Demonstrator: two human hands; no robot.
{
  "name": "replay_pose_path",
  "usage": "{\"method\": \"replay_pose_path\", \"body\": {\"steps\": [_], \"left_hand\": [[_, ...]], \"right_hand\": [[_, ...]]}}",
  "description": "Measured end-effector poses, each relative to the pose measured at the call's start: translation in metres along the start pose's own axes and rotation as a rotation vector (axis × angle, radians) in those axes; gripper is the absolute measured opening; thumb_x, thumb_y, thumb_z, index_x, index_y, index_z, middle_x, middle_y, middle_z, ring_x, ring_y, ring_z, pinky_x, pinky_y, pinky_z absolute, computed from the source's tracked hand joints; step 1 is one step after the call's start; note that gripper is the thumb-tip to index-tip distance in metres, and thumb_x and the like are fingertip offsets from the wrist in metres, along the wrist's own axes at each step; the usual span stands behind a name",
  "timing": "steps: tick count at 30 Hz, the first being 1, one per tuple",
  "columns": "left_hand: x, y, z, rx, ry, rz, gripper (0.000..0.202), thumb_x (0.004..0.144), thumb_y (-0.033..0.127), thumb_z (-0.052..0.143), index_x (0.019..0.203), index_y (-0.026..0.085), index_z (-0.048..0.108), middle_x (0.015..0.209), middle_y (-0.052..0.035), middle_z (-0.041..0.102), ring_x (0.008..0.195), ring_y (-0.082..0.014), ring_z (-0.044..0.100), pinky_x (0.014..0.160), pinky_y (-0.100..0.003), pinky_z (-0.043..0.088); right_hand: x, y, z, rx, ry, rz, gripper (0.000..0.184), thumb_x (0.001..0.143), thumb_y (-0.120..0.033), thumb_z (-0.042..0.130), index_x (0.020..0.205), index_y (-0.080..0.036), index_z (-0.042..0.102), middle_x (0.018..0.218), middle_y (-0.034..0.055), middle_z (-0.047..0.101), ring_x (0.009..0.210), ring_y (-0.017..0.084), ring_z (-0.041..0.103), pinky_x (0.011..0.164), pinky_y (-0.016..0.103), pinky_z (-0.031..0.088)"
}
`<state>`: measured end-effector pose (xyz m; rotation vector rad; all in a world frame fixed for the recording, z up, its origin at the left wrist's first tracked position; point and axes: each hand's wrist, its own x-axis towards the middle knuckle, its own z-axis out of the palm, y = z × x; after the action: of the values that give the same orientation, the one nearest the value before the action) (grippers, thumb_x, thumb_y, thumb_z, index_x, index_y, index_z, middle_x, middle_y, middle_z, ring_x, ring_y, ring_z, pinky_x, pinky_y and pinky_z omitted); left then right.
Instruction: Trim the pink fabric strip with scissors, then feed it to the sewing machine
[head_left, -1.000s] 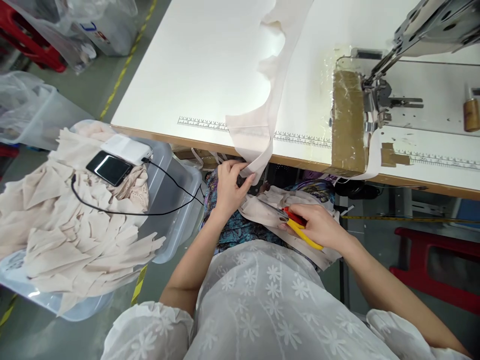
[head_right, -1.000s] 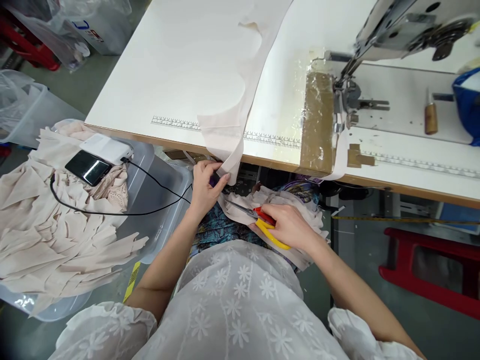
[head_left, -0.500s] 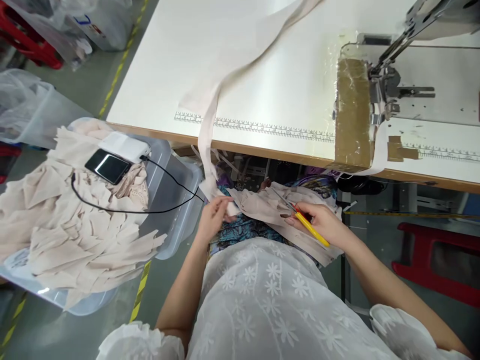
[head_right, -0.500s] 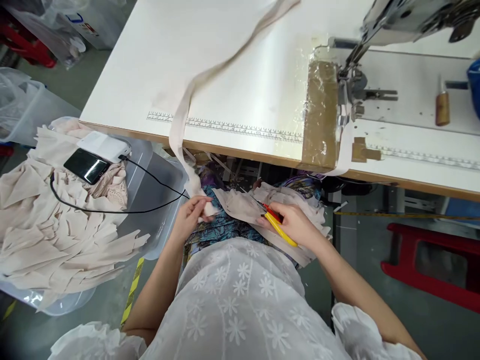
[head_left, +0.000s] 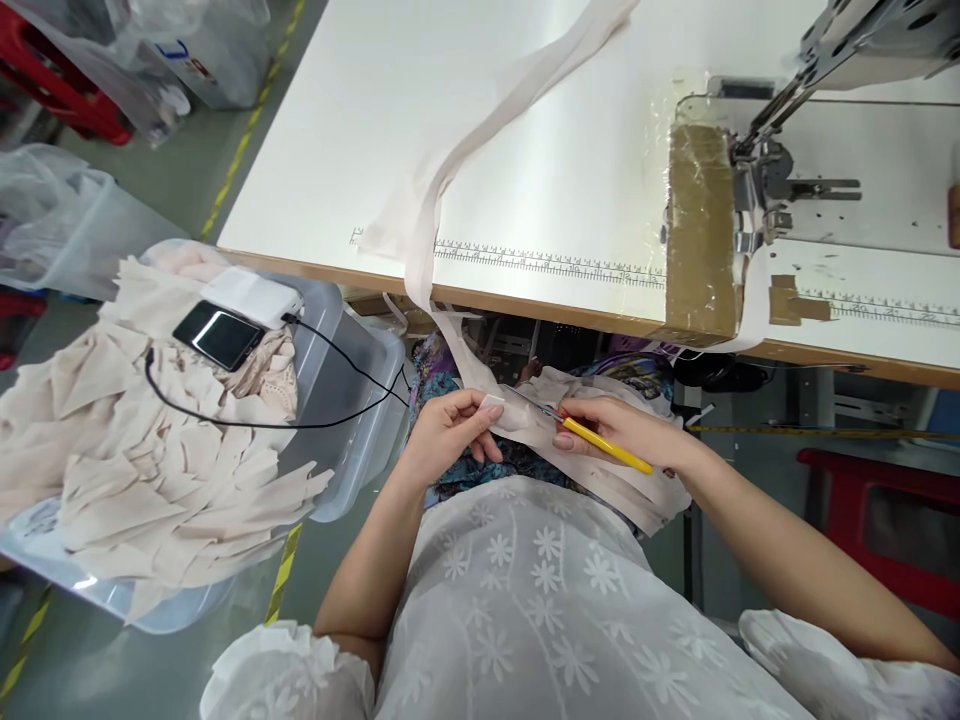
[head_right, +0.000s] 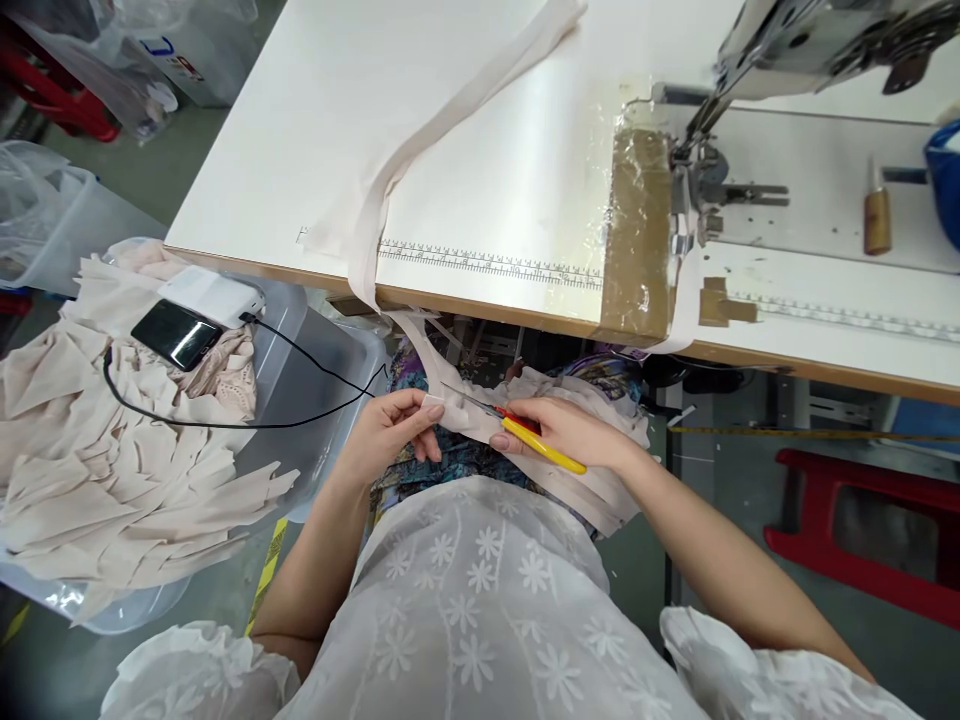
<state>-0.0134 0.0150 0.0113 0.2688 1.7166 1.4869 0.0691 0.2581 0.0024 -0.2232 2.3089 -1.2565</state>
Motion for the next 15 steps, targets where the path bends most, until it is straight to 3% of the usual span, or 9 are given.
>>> {"method": "replay_pose_path", "body": {"steps": [3,7,15], "left_hand": [[0.003,0.0,0.0,-0.136,-0.027,-0.043,0.044,0.078,0.058,0.072,0.084,0.015,0.067,0.062,-0.0053,0.069,0.057,-0.0176,0.068,0.052,-0.022,0.05],[0.007,-0.003,-0.002,-0.207,-0.007,-0.069,0.045,0.075,0.057,0.075,0.085,0.013,0.068,0.066,-0.0064,0.072,0.059,-0.0189,0.071,0.053,-0.022,0.052],[0.011,-0.012,-0.004,-0.255,0.005,-0.039,0.041,0.076,0.052,0.076,0.084,0.013,0.068,0.065,-0.006,0.072,0.059,-0.0178,0.071,0.051,-0.019,0.051]], "right_hand": [[0.006,-0.001,-0.004,0.033,-0.068,-0.026,0.054,0.091,-0.072,0.043,0.071,-0.022,0.038,0.066,-0.0036,0.035,0.06,0.014,0.033,0.055,0.027,0.027],[0.01,-0.001,-0.006,0.044,-0.132,-0.011,0.056,0.089,-0.072,0.047,0.068,-0.022,0.036,0.063,-0.0041,0.033,0.058,0.013,0.029,0.053,0.027,0.026],[0.011,-0.003,-0.004,-0.189,-0.052,0.047,0.049,0.09,-0.067,0.045,0.071,-0.022,0.042,0.06,-0.0022,0.041,0.054,0.015,0.039,0.053,0.028,0.024]]}}
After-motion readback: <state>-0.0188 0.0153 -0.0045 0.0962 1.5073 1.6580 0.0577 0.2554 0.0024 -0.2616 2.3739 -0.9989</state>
